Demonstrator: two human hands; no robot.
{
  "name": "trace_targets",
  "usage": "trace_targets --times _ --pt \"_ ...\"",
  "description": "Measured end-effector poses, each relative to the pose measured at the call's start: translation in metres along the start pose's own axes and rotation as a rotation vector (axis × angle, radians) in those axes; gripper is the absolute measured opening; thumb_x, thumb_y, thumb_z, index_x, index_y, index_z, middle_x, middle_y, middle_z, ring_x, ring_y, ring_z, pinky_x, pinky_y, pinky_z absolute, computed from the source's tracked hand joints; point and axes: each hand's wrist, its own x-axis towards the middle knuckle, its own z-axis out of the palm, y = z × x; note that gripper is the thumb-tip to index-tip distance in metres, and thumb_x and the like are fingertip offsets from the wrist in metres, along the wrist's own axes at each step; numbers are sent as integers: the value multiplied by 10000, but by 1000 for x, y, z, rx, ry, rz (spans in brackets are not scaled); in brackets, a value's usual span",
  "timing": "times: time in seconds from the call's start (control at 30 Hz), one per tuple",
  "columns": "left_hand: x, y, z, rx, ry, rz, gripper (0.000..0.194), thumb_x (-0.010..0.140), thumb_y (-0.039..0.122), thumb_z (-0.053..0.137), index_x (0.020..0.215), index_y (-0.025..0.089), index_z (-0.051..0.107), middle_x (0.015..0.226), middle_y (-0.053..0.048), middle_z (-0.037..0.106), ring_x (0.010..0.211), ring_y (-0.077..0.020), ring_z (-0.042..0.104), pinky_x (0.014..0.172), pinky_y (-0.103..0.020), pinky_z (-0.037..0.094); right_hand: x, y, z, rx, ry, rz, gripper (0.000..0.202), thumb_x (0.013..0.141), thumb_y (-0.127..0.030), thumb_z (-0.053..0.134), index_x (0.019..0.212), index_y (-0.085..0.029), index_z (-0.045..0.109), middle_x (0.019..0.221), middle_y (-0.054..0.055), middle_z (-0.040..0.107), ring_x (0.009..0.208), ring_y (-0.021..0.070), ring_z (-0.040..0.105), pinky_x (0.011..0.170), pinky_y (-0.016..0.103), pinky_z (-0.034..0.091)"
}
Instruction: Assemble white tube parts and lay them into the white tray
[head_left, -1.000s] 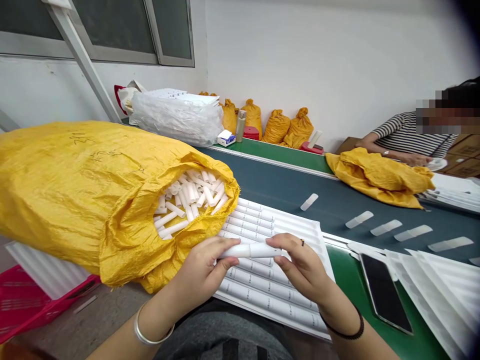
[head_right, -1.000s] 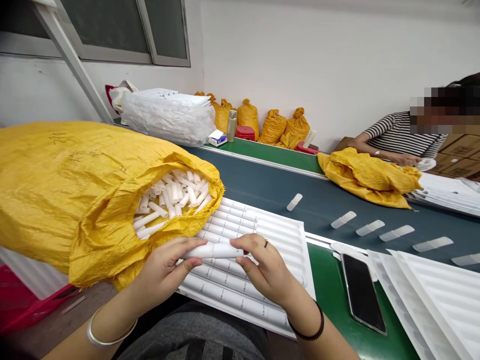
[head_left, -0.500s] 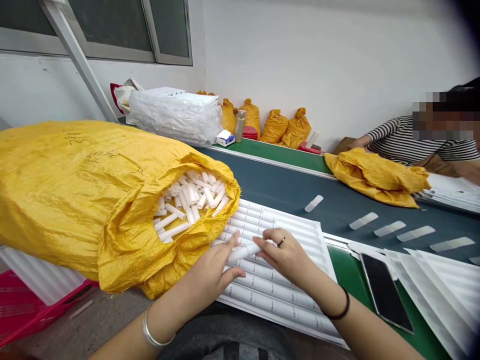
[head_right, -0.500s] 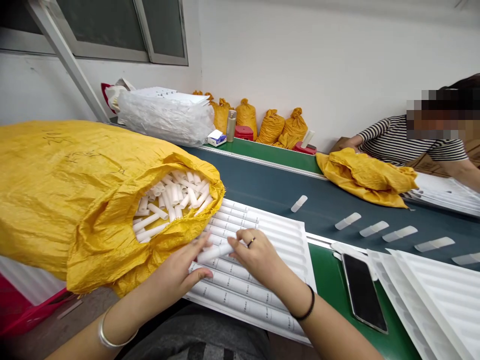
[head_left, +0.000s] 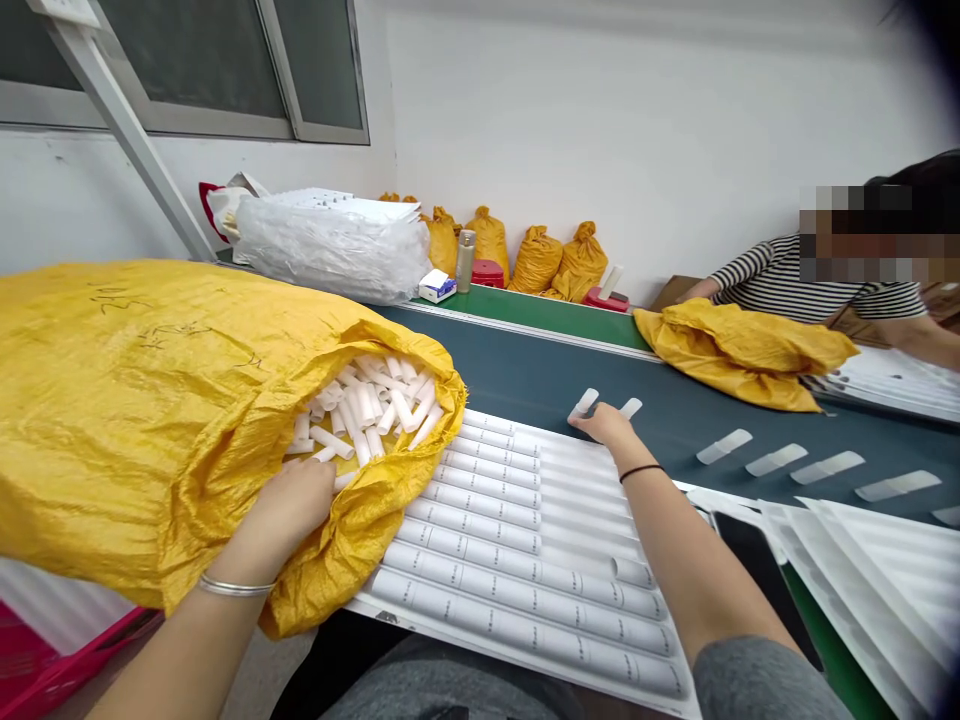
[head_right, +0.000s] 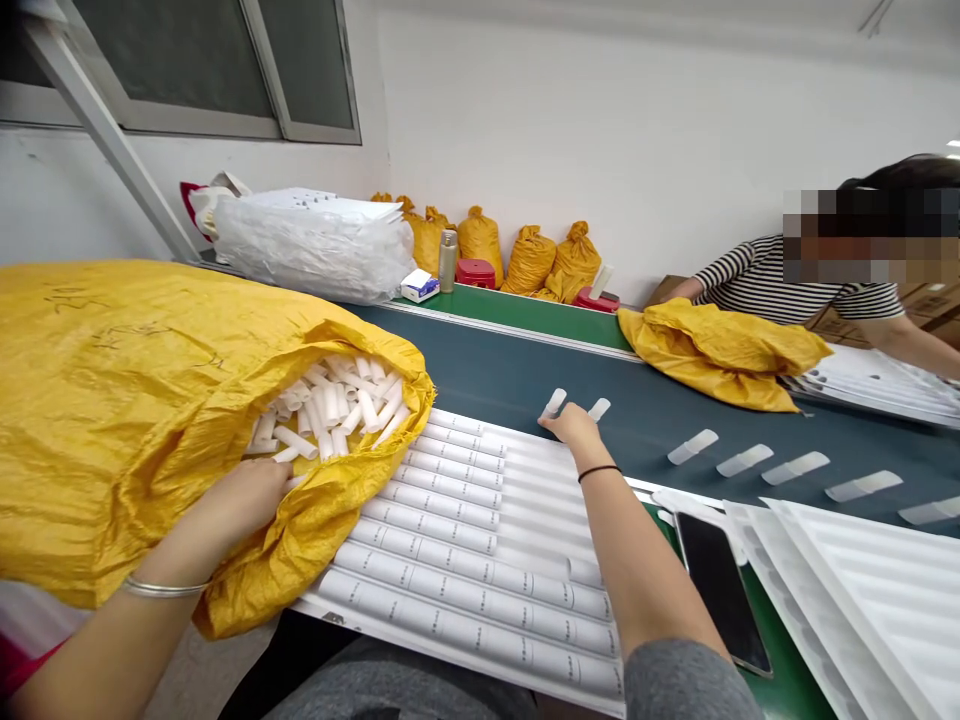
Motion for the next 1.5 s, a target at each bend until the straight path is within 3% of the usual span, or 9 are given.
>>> trace_targets --times 0.2,0.3,0.5,0.63,0.77,1.03,1.17,1.33,1.5 --pt "10 6 0 96 3 -64 182 733 176 521 689 95 678 748 -241 674 745 -382 657 684 -467 485 -54 -14 14 10 -18 -388 360 983 -311 388 1066 -129 688 1078 146 680 1044 236 617 915 327 441" --pt "10 17 -9 53 109 -7 308 841 230 455 984 105 698 998 -213 690 972 -340 637 849 -443 478 -68 -31 34 17 -55 -602 303 920 -174 488 1164 -186 667 1188 87 652 1107 187 589 943 242 411" --pt "-20 48 -25 -523 451 395 351 903 345 515 1198 199 637 1206 -93 657 1146 -233 576 1023 -357 416 -56 -50 45 8 -24 -684 213 776 -100 620 956 -121 732 1004 134 689 955 230 642 866 277 446" --pt "-38 63 -22 -760 444 375 333 835 307 644 1154 213 644 1130 -78 688 1095 -237 609 1011 -370 430 -69 -51 27 82 81 -662 205 714 -92 633 909 -95 698 988 160 670 906 255 635 837 328 458" --pt "-47 84 -10 -1225 323 327 221 778 264 717 987 212 667 1075 -57 674 1032 -208 620 894 -319 500 -122 -49 9 295 162 -672 275 866 -256 523 1108 -149 599 994 97 668 838 195 627 765 318 500" --pt "-61 138 6 -2021 -43 179 344 624 237 852 877 225 620 924 20 647 864 -109 616 744 -210 505 -214 -61 32 1396 -536 -677 306 798 -386 700 1007 -182 608 800 24 655 597 111 608 549 247 508" --pt "-65 135 3 -1917 -91 192 333 640 198 833 856 211 580 941 -3 682 784 -121 637 659 -218 508 -217 -58 33 1493 -413 -681 290 788 -335 724 1027 -215 613 835 15 657 610 104 610 553 240 510" --pt "-65 120 2 -1226 82 279 266 669 301 816 886 196 704 944 -64 710 923 -221 655 838 -335 515 -219 -42 8 941 59 -1060 308 894 -161 561 1181 -244 635 1206 104 580 1145 212 559 933 368 495" --pt "-65 119 -4 -845 99 515 310 845 319 652 1137 217 675 1019 -66 716 931 -204 665 818 -309 531 -219 -30 3 739 250 -1138 373 916 -131 522 1268 -255 547 1139 93 607 1078 196 579 914 362 500"
